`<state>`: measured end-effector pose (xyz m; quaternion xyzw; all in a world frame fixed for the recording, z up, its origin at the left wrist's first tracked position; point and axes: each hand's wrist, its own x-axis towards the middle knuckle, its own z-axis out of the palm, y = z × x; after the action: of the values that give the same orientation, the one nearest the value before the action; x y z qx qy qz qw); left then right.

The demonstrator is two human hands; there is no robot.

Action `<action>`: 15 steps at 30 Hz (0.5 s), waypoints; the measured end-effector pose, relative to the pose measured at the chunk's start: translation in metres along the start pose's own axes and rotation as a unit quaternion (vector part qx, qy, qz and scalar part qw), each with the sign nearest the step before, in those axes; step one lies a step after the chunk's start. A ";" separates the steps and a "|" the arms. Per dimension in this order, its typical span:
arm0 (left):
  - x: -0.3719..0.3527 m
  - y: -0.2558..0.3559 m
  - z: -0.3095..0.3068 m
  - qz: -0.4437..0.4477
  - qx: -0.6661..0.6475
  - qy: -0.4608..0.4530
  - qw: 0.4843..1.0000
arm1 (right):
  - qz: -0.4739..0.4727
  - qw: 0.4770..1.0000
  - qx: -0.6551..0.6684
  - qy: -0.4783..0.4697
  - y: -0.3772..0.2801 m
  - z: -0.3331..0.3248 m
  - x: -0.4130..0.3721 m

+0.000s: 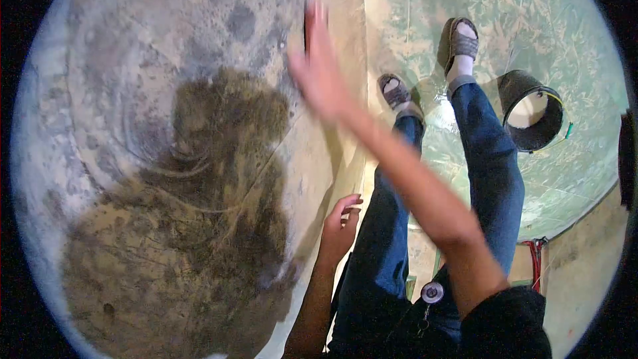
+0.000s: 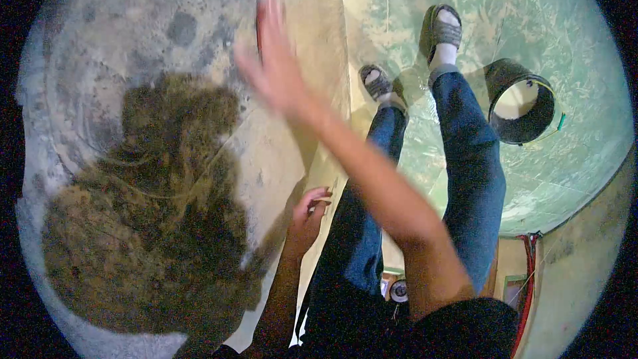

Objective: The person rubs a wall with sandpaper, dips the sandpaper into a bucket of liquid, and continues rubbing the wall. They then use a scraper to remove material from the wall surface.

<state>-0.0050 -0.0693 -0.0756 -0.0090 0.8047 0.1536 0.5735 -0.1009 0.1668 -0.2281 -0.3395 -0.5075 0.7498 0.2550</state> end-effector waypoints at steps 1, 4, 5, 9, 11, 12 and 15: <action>0.001 0.006 0.001 0.017 0.006 -0.013 1.000 | -0.009 0.997 -0.066 0.030 0.016 0.023 -0.060; -0.005 0.009 0.000 0.004 -0.033 -0.029 0.999 | 0.004 1.000 -0.022 -0.021 -0.009 0.028 -0.114; -0.006 0.010 -0.002 -0.012 0.001 -0.039 0.999 | 0.003 0.999 -0.049 -0.009 0.003 0.024 -0.096; -0.002 0.026 -0.010 -0.036 -0.010 -0.029 0.999 | -0.009 0.999 -0.032 0.043 0.004 -0.009 0.051; -0.006 0.027 -0.014 -0.030 -0.009 -0.023 0.999 | -0.041 0.997 -0.022 0.063 -0.001 -0.011 0.062; -0.007 0.027 -0.014 -0.027 -0.010 -0.020 0.999 | -0.016 0.998 -0.033 0.050 -0.008 -0.003 0.036; -0.012 0.006 -0.008 0.020 -0.056 -0.026 0.998 | -0.019 0.999 -0.035 -0.004 -0.036 0.030 -0.088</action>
<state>-0.0095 -0.0675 -0.0602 -0.0207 0.7796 0.2102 0.5896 -0.0668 0.0981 -0.1644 -0.3352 -0.5407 0.7281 0.2553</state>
